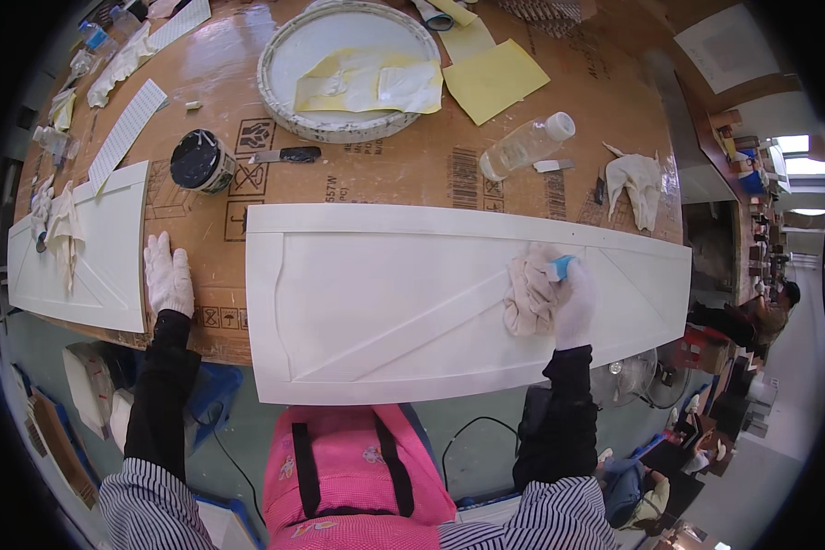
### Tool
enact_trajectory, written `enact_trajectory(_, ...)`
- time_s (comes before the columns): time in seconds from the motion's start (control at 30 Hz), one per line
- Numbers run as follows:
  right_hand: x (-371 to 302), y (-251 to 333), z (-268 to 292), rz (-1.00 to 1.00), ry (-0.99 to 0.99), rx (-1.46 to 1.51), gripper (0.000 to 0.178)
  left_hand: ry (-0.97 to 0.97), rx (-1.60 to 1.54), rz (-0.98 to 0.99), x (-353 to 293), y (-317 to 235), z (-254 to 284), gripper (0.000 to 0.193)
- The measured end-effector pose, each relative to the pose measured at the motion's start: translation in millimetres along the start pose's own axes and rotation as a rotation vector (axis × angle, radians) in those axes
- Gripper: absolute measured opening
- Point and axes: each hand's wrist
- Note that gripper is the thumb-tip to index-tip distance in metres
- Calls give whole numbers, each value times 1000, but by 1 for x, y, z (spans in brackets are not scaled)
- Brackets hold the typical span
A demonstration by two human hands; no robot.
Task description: Sanding and wiping a white wooden cabinet door or panel using a sanding sponge.
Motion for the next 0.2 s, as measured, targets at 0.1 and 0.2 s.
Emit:
enact_trajectory(0.1, -32, -35, -18, -75, 173, 12, 38, -7, 98, 115, -5, -9, -12, 62)
enact_trajectory(0.2, -58, -53, -10, -23, 385, -161, 42, -72, 156, 126, -9, -17, -11, 68)
Point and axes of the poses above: each hand's wrist, its own x-axis towards the middle knuckle, its own z-axis out of the back of the hand, y = z × x, and after that the axes turned 15 degrees about y, right-handed
